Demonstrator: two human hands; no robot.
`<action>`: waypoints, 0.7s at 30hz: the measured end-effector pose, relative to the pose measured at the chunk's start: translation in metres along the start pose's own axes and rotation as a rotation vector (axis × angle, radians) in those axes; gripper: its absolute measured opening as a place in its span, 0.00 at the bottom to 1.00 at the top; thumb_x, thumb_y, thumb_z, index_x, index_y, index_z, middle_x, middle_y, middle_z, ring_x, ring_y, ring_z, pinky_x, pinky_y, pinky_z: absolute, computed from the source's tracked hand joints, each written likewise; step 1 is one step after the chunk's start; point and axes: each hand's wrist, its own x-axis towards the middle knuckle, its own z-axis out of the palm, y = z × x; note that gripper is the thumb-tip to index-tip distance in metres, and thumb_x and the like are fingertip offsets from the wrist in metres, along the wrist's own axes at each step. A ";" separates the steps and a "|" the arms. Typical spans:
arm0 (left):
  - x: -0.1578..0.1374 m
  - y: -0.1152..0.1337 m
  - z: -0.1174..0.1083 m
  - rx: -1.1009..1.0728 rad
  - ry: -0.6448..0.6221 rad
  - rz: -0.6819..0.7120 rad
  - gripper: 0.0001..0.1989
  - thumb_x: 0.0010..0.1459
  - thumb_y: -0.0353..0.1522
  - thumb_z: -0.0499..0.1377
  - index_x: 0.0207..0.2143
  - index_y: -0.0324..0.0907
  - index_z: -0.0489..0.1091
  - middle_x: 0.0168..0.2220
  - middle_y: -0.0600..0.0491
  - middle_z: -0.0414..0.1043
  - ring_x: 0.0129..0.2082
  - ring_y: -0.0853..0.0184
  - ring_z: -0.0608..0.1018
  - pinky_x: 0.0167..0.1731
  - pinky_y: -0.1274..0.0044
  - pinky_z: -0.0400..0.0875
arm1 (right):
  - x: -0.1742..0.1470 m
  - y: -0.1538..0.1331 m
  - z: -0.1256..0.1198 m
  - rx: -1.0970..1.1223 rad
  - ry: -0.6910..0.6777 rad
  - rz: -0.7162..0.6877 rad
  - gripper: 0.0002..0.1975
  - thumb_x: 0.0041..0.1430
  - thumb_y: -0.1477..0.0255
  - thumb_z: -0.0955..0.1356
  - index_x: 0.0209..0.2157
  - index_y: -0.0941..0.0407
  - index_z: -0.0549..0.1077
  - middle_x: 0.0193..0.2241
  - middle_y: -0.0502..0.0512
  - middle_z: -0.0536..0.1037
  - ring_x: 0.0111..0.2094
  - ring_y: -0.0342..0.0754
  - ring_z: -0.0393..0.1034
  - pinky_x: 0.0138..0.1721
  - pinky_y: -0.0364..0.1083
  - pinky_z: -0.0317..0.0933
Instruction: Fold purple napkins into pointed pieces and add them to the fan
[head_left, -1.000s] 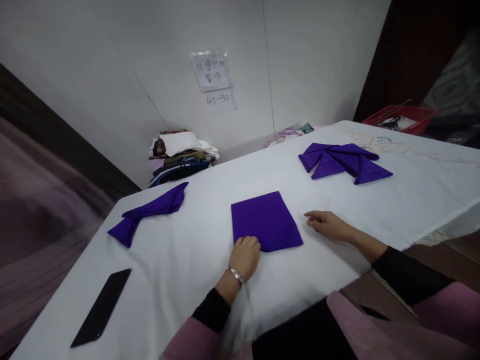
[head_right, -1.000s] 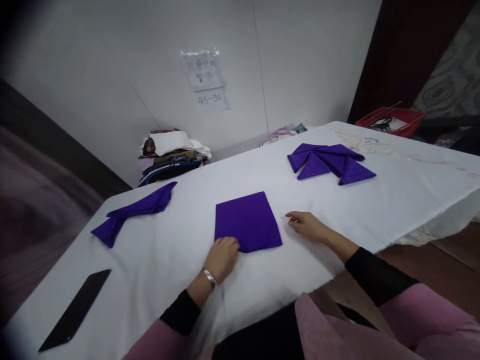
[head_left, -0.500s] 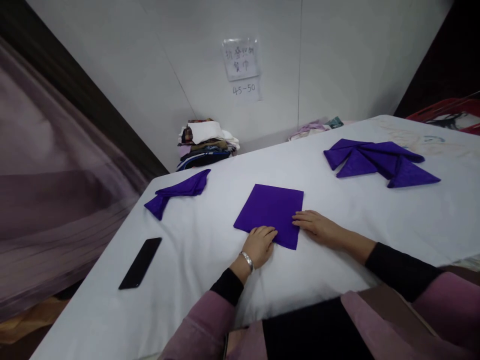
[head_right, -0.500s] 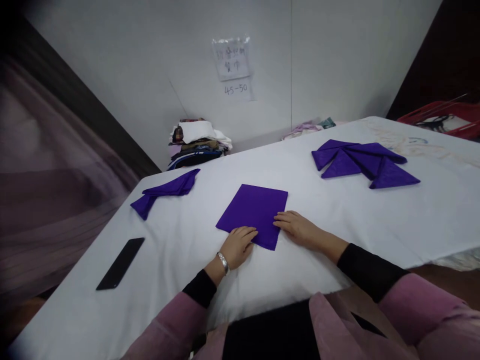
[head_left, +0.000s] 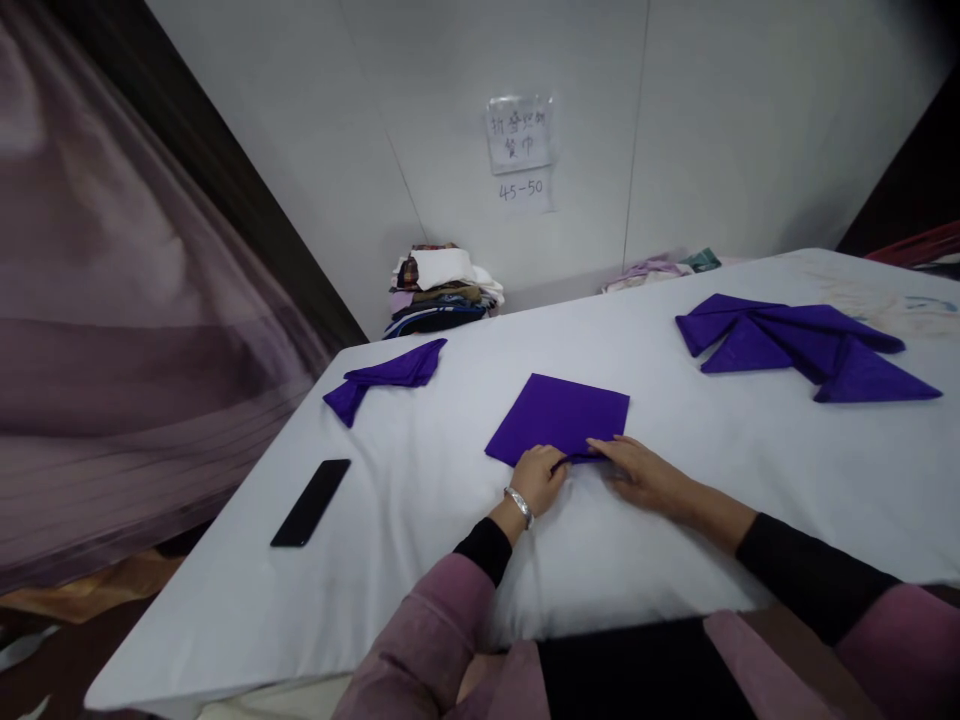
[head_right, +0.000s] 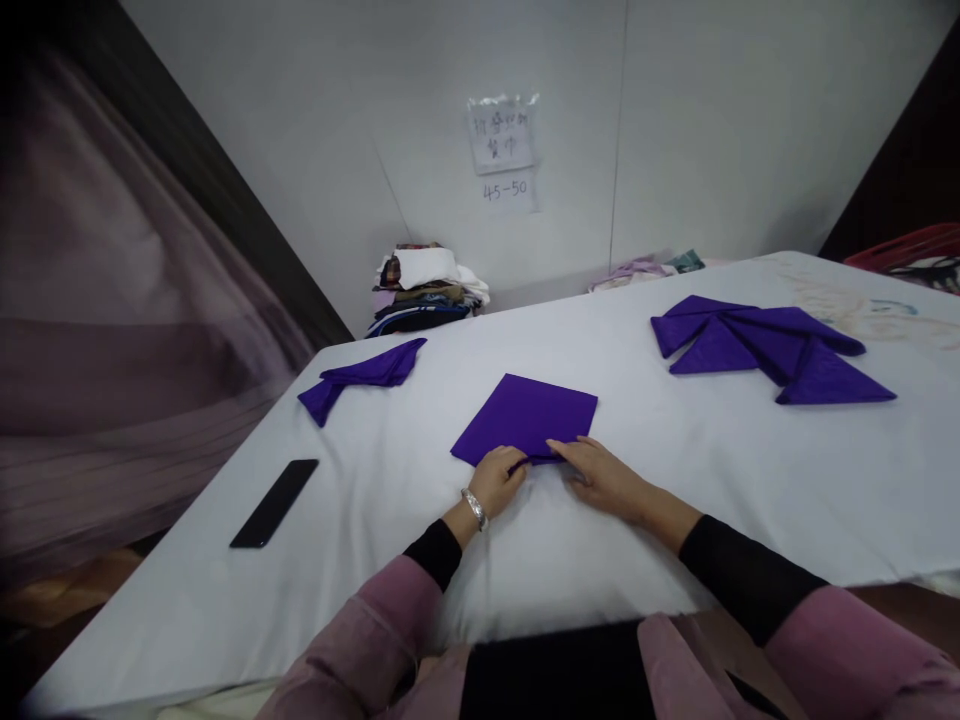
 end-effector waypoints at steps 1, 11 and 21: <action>0.000 0.000 0.000 -0.012 -0.001 0.004 0.09 0.57 0.31 0.51 0.34 0.43 0.71 0.33 0.53 0.72 0.35 0.67 0.71 0.39 0.75 0.62 | 0.002 0.000 0.001 0.017 0.021 0.040 0.30 0.53 0.74 0.64 0.58 0.52 0.56 0.49 0.58 0.71 0.49 0.53 0.64 0.53 0.58 0.54; -0.012 0.004 -0.012 -0.242 -0.044 -0.121 0.15 0.57 0.42 0.52 0.33 0.43 0.72 0.28 0.56 0.73 0.27 0.70 0.72 0.30 0.79 0.64 | 0.018 -0.014 -0.004 0.546 -0.060 0.446 0.12 0.55 0.61 0.63 0.29 0.56 0.70 0.21 0.46 0.67 0.25 0.42 0.61 0.28 0.43 0.58; -0.026 -0.017 -0.016 -0.255 -0.025 -0.349 0.25 0.48 0.41 0.61 0.49 0.45 0.67 0.39 0.50 0.75 0.39 0.63 0.76 0.40 0.73 0.70 | 0.045 -0.005 -0.012 0.596 -0.119 0.484 0.10 0.52 0.63 0.64 0.26 0.55 0.66 0.20 0.45 0.65 0.21 0.41 0.57 0.24 0.42 0.52</action>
